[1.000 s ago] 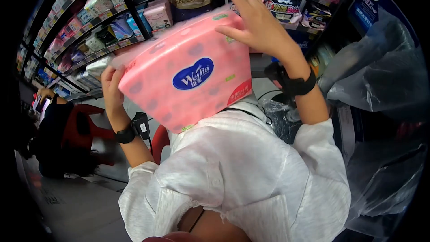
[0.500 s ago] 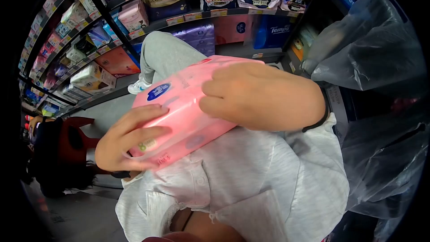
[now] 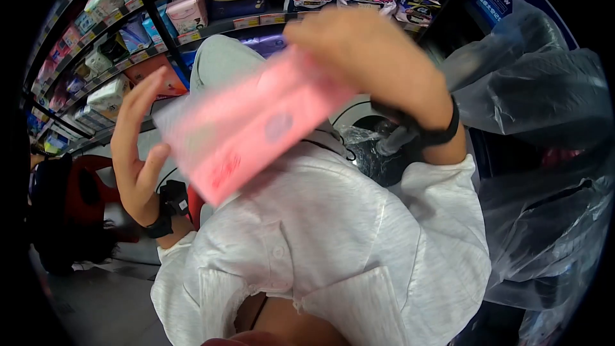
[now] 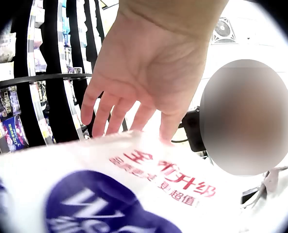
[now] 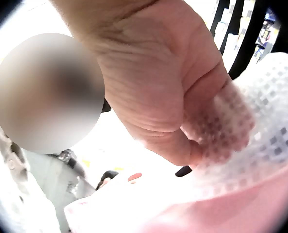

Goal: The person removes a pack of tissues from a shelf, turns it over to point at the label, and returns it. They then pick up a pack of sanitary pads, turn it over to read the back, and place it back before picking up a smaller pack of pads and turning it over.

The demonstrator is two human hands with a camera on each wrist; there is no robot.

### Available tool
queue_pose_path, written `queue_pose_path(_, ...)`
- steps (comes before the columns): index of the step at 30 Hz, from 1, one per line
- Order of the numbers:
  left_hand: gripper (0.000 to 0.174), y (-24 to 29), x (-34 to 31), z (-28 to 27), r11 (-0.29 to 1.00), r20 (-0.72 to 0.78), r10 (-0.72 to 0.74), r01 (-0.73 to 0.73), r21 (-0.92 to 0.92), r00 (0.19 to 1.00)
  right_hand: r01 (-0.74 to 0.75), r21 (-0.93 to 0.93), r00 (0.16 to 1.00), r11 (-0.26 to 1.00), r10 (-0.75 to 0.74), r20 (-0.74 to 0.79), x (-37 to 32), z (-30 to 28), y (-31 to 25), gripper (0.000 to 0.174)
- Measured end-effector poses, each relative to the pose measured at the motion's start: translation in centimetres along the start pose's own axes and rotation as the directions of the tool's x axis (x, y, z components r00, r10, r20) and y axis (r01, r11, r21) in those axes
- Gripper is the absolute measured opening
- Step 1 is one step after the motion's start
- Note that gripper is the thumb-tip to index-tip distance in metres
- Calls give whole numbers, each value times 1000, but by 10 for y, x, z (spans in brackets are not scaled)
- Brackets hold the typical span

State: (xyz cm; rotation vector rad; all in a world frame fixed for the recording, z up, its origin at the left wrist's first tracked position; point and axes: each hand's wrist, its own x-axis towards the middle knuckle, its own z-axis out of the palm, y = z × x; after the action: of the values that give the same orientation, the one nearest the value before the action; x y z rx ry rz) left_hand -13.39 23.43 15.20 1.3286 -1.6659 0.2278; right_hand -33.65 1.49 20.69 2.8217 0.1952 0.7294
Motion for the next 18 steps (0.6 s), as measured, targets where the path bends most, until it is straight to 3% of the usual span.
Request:
queue_pose_path(2, 60, -4, -3, -4, 999, -17, -49, 49, -20, 999, -64, -153, 998, 986, 63, -12, 11, -7, 34, 20)
queue_pose_path(4, 61, -1, -4, -8, 996, -6, -81, 81, -24, 997, -162, -148, 987, 976, 161, -21, 20, -11, 63, 19)
queue_pose_path(6, 59, 2, -5, -11, 996, -1, -85, 85, -26, 996, -258, -185, 958, 948, 275, 75, 22, -14, 97, 18)
queue_pose_path(7, 57, 2, -4, -14, 996, 35, -89, 89, -18, 995, -248, -184, 960, 951, 268, 86, 23, -13, 113, 18)
queue_pose_path(9, 54, -1, -5, -15, 997, 64, -81, 82, -13, 995, -236, -84, 942, 968, 207, -263, 26, -10, 129, 17)
queue_pose_path(10, 54, -2, -5, -16, 996, 57, -90, 91, -15, 994, -357, -155, 929, 921, 333, -159, 30, -18, 129, 13)
queue_pose_path(13, 54, -10, -8, -17, 995, 120, -94, 96, -9, 988, -381, -226, 924, 896, 361, -129, 21, -17, 152, 11)
queue_pose_path(15, 51, -18, -8, -14, 985, 201, -101, 126, -120, 974, -433, -406, 884, 805, 467, -17, -3, 1, 191, 28)
queue_pose_path(16, 51, -25, -7, -11, 983, 199, -109, 135, -126, 974, -427, -406, 885, 808, 465, -6, -16, 15, 216, 28)
queue_pose_path(18, 48, -43, -5, -3, 944, 275, -142, 214, -252, 951, -261, -311, 964, 914, 266, -28, -42, 54, 258, 15)
